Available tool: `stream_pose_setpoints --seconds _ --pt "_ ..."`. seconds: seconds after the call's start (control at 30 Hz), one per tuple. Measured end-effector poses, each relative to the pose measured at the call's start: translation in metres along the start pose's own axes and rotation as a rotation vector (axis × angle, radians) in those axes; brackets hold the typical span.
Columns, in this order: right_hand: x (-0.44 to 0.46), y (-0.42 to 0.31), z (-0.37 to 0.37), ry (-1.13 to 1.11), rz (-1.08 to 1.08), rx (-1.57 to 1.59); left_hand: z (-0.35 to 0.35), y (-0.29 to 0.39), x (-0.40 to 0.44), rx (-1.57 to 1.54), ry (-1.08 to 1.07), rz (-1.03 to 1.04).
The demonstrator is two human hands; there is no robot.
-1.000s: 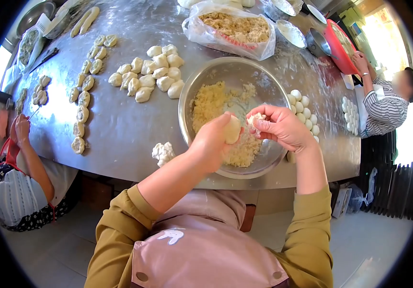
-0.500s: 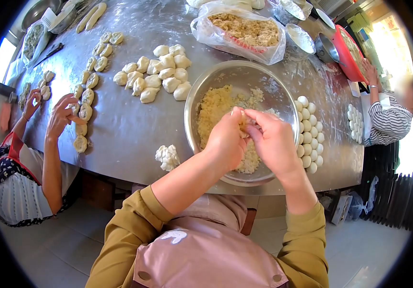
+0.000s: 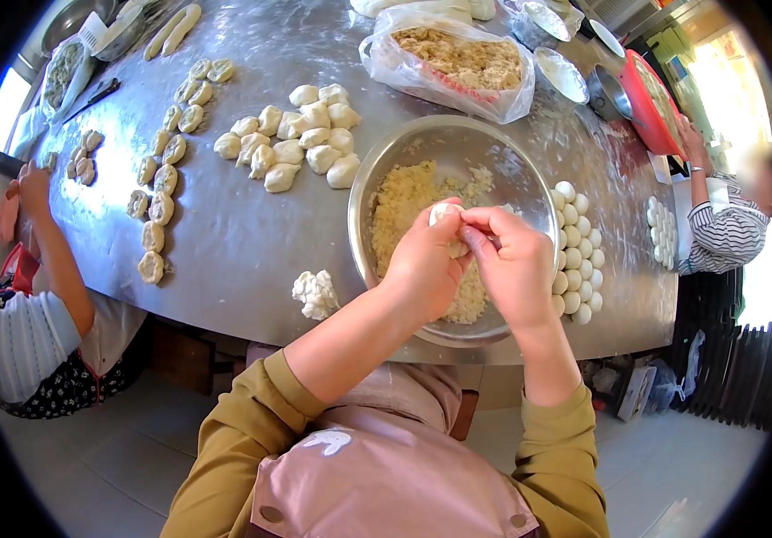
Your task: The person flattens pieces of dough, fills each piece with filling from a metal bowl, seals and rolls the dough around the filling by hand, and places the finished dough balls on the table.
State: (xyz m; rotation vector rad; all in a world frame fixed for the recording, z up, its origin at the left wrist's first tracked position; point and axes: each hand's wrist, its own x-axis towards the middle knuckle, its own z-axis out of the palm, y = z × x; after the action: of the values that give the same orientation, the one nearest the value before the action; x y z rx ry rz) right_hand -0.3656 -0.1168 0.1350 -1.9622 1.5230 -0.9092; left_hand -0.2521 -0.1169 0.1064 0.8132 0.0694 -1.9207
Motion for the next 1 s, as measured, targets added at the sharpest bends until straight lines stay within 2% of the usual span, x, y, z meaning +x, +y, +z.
stream_pose_setpoints --seconds 0.13,0.23,0.33,0.37,0.5,0.63,0.73,0.83,0.93,1.0 --pt "0.001 -0.007 0.004 0.015 0.011 0.017 -0.006 0.0 0.003 -0.005 -0.061 0.017" --pt "0.002 -0.006 -0.007 0.005 0.129 0.088 -0.01 0.007 0.003 -0.103 -0.016 -0.046" --pt "0.006 0.016 -0.011 0.141 0.024 -0.031 -0.01 0.019 -0.001 -0.144 0.016 -0.071" --pt "0.004 0.018 -0.013 0.11 -0.031 -0.16 -0.012 0.021 -0.002 -0.141 0.002 -0.071" --pt "-0.003 0.002 -0.008 0.093 -0.166 -0.129 -0.011 0.015 -0.002 -0.083 -0.025 -0.015" --pt "-0.006 -0.002 0.0 0.059 -0.136 -0.132 -0.002 0.009 -0.011 0.091 0.011 0.018" --pt "-0.007 -0.005 0.0 0.05 -0.083 -0.095 -0.009 0.008 -0.008 0.087 -0.061 0.02" --pt "-0.007 -0.002 -0.002 0.037 0.001 0.068 -0.009 0.011 -0.009 0.071 -0.1 0.009" --pt "-0.008 0.009 -0.009 0.142 0.115 0.263 -0.006 0.016 -0.012 0.033 -0.1 0.052" --pt "-0.006 0.02 -0.011 0.183 0.053 0.12 -0.007 0.018 -0.008 0.034 -0.074 0.045"
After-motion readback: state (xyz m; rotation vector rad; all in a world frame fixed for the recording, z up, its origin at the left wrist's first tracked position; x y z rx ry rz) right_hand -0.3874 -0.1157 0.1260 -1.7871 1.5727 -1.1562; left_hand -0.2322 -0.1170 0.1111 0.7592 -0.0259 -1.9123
